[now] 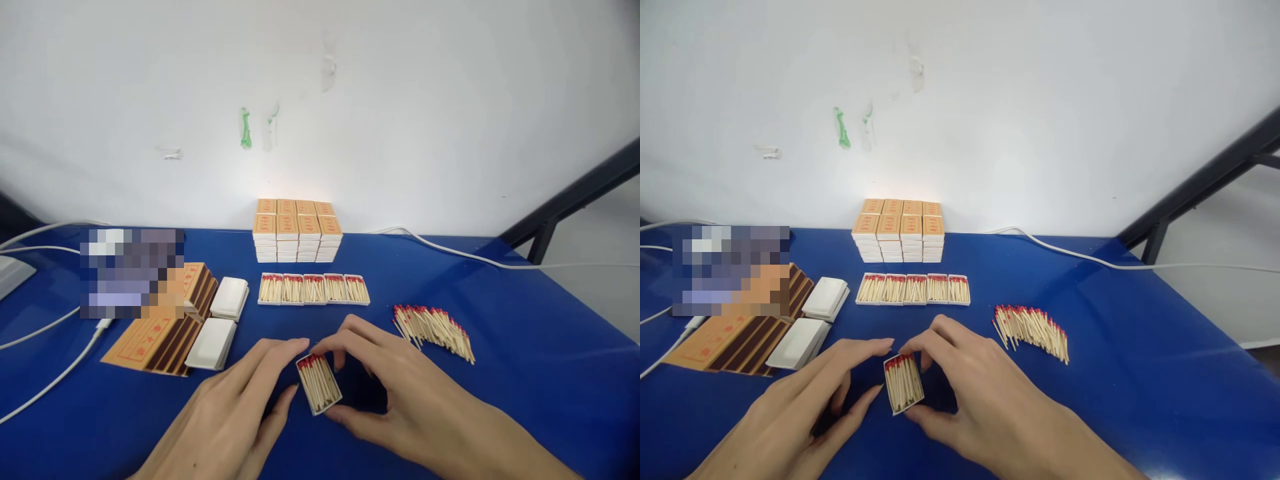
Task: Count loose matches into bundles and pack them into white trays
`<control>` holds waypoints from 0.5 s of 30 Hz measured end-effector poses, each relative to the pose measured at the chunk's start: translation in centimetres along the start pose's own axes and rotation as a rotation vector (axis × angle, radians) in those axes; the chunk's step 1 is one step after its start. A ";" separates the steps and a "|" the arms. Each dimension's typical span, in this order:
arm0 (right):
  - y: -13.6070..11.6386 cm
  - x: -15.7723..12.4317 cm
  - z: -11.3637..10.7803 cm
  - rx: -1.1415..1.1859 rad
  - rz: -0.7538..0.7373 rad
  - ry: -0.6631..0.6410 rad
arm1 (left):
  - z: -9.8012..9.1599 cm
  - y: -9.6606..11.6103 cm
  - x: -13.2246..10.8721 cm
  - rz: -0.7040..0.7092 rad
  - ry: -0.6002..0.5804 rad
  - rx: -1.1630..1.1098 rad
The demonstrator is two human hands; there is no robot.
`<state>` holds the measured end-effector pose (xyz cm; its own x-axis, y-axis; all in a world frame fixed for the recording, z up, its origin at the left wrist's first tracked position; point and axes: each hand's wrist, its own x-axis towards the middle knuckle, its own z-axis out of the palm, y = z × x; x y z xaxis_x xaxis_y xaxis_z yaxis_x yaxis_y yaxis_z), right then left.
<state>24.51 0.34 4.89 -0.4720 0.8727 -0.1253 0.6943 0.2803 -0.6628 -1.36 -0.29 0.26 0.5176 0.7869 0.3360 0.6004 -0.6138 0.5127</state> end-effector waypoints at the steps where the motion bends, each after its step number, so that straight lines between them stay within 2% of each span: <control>1: 0.0 0.1 0.0 0.010 0.006 0.006 | 0.0 0.1 0.0 -0.001 0.004 0.008; 6: 0.3 0.2 0.6 0.031 0.019 0.080 | 0.0 0.2 -0.1 0.013 0.022 0.036; 9: 0.6 0.2 0.8 0.030 0.018 0.072 | -0.1 0.4 -0.1 0.038 -0.002 0.017; 12: 0.8 0.4 0.8 0.056 -0.009 0.046 | -0.3 0.9 -0.1 0.105 0.008 0.055; 15: 0.4 1.1 0.8 0.055 -0.003 0.044 | -0.4 1.3 -0.1 0.266 0.059 0.089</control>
<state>23.86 1.14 3.91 -0.4490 0.8889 -0.0914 0.6616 0.2620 -0.7026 -0.88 -1.10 1.23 0.6291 0.5984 0.4961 0.5009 -0.8002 0.3300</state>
